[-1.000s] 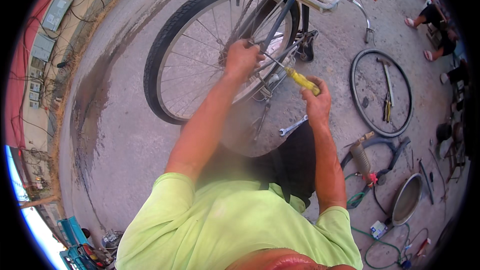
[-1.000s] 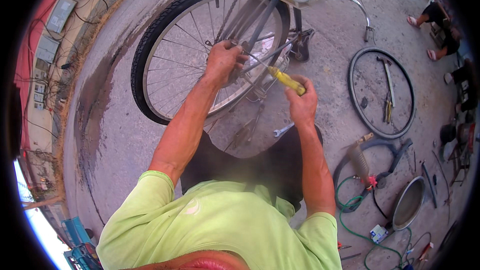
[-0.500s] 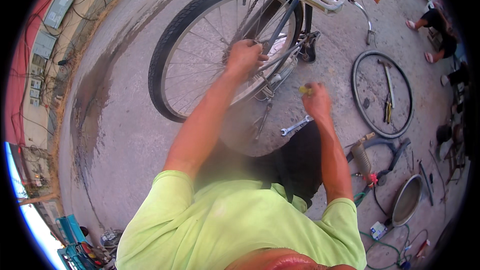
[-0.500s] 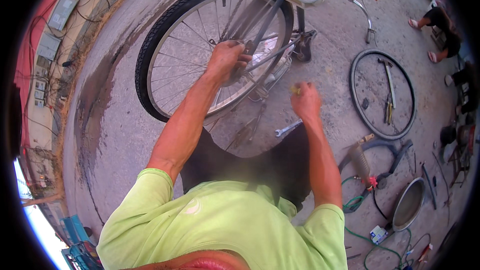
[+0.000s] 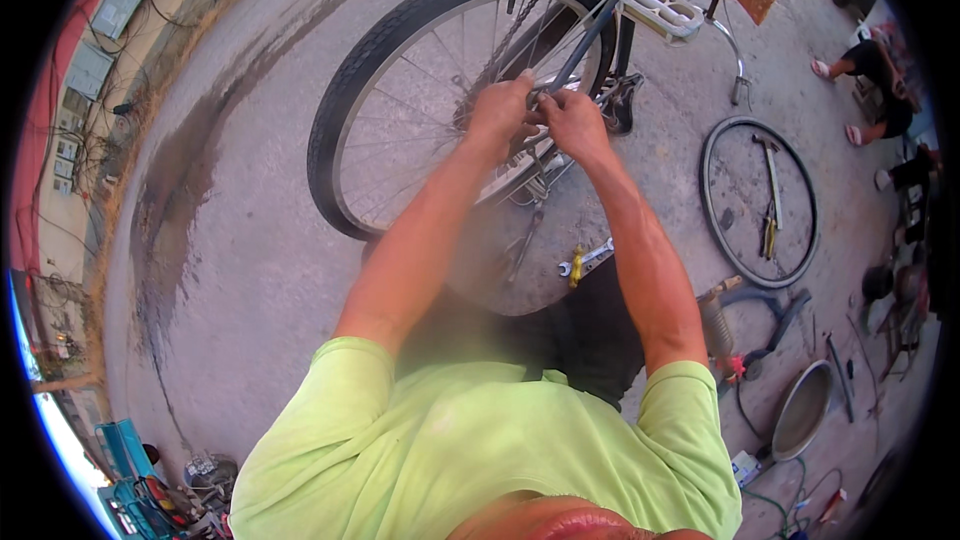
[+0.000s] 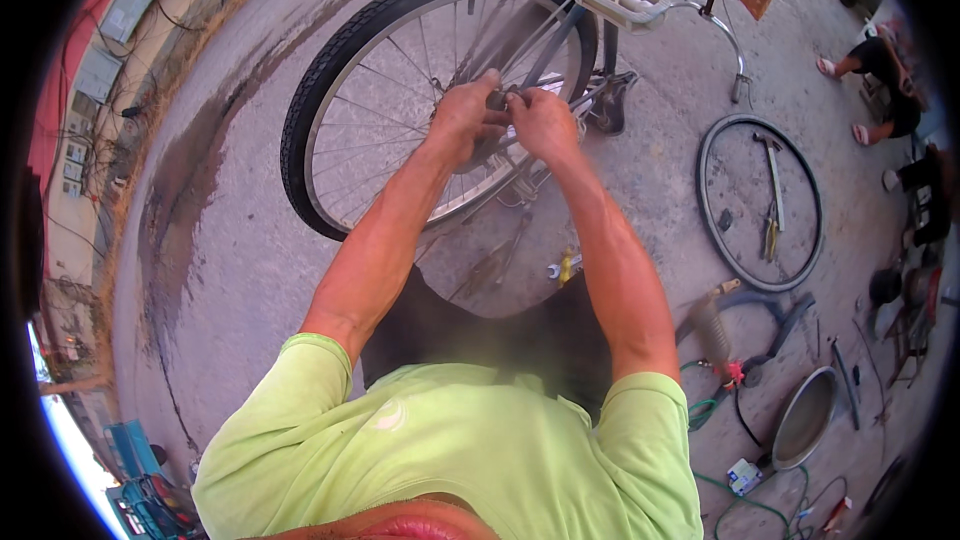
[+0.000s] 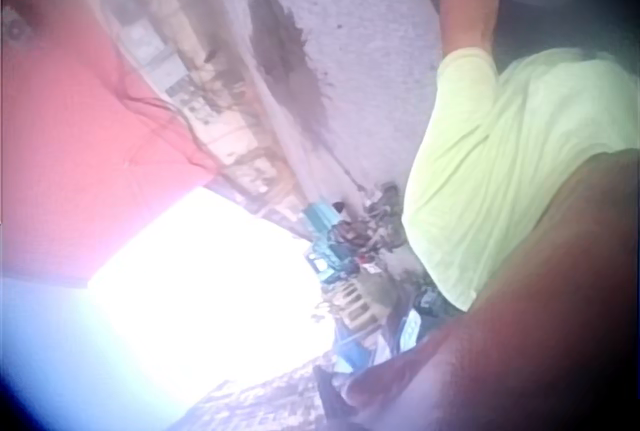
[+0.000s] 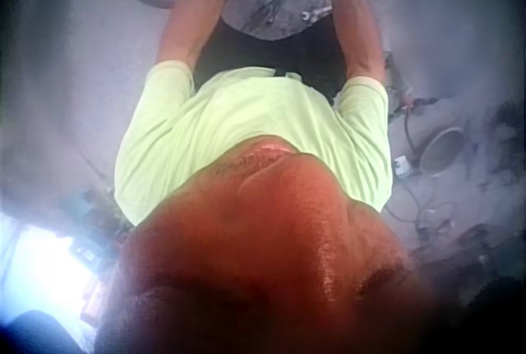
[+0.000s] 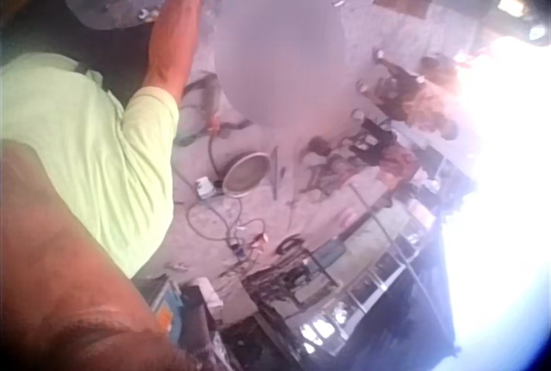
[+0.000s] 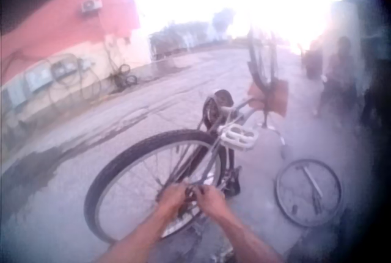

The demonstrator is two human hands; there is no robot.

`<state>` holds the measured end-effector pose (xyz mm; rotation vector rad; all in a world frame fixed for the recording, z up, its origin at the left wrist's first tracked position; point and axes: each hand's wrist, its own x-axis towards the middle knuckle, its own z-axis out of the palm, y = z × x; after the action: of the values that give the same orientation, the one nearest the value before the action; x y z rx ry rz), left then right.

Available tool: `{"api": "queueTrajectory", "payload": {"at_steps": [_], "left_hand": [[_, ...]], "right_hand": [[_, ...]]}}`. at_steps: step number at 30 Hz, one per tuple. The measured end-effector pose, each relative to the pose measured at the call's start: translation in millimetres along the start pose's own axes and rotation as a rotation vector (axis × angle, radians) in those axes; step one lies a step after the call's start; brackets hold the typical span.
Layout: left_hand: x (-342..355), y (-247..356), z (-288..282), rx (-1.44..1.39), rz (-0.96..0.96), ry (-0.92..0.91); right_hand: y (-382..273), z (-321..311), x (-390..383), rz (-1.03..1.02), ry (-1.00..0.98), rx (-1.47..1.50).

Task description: The person is repairing a bicycle wheel by using a screwdriver on the gears and spokes, and then handling the bike chain by hand.

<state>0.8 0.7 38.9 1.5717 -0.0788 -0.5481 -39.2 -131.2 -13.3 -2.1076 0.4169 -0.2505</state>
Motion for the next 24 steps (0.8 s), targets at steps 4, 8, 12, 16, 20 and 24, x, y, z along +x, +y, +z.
{"api": "queueTrajectory", "payload": {"at_steps": [4, 8, 12, 16, 20, 24], "left_hand": [[2.0, -1.8, -2.5, 0.030, 0.002, -0.006], [0.5, -1.1, -3.9, 0.109, -0.005, -0.018], [0.1, -1.0, -5.3, 0.141, -0.006, -0.001], [0.7, 0.0, -3.4, 0.151, 0.000, -0.014], [2.0, -3.8, -7.4, 0.119, 0.018, -0.052], [-0.6, -1.7, -2.2, 0.081, 0.032, -0.095]], "right_hand": [[6.8, 6.2, 2.2, 0.002, 0.024, 0.189], [0.8, 5.3, -7.0, -0.114, 0.156, 0.104], [-10.0, 3.6, -11.2, -0.175, 0.184, -0.036], [-8.4, 7.1, -8.1, -0.203, 0.229, -0.026], [-2.0, 10.1, -4.4, -0.043, 0.179, 0.142], [12.4, 9.5, 11.5, 0.055, -0.010, 0.145]]}}
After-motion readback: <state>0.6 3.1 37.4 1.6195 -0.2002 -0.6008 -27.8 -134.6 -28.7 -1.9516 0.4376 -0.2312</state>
